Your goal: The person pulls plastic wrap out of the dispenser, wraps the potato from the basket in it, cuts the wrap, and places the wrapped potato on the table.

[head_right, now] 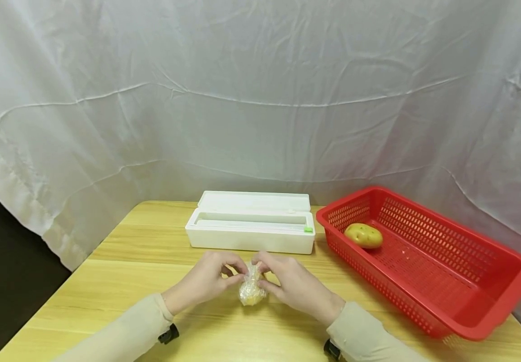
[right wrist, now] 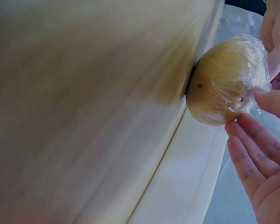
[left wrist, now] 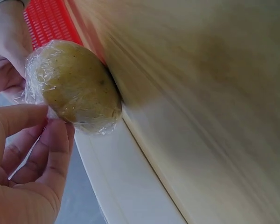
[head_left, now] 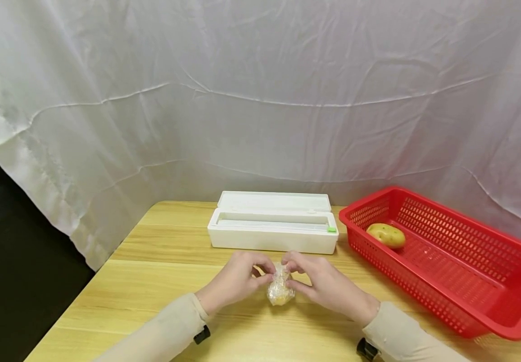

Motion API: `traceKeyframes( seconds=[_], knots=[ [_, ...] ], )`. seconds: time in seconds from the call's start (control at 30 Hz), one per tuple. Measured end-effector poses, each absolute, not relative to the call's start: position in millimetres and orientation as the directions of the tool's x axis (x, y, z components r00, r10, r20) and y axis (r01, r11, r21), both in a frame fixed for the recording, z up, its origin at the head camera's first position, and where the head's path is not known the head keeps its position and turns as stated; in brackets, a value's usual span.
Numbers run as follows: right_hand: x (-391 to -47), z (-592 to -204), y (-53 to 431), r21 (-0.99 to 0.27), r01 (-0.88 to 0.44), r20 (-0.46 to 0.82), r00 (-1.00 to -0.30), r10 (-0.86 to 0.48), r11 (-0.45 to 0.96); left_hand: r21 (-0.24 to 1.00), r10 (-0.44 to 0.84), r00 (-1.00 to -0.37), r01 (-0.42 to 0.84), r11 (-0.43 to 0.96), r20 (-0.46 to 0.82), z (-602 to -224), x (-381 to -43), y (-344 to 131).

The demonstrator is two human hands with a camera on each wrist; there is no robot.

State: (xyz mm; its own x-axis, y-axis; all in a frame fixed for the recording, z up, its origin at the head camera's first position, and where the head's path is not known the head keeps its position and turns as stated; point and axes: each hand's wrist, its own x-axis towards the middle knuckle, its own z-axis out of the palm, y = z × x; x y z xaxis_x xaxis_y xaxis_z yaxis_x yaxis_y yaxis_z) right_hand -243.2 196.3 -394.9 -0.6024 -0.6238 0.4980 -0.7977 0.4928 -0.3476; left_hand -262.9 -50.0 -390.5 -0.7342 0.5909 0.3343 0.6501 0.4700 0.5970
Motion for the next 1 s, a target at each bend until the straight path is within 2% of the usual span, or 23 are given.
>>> traceKeyframes(
  seconds=[0.17,0.4,0.73,0.87,1.0],
  knots=[
    [-243.5,-394.3,197.1,-0.316,-0.821,0.504,-0.570,-0.649,0.475,0.592,0.588,-0.738,0.648,0.480,0.331,-391.3,-263.4,-49.9],
    [-241.8,-389.5,197.2,-0.305,-0.771,0.418,-0.636,-0.648,0.560,0.524,0.620,-0.721,0.674,0.521,0.310,-390.6,-264.7,-51.9],
    [-228.3,-375.0,192.9,-0.102,-0.785,0.331,-0.605,-0.724,0.610,0.285,0.773,-0.546,0.835,0.470,0.323,-381.6,-269.7,-57.4],
    [-224.9,-372.8,192.1,-0.073,-0.772,0.290,-0.622,-0.727,0.632,0.249,0.797,-0.523,0.850,0.463,0.303,-380.8,-269.5,-58.5],
    [-223.1,-373.2,189.6,-0.016,-0.760,0.285,-0.626,-0.726,0.650,0.262,0.796,-0.529,0.846,0.465,0.293,-381.5,-268.7,-58.8]
  ],
)
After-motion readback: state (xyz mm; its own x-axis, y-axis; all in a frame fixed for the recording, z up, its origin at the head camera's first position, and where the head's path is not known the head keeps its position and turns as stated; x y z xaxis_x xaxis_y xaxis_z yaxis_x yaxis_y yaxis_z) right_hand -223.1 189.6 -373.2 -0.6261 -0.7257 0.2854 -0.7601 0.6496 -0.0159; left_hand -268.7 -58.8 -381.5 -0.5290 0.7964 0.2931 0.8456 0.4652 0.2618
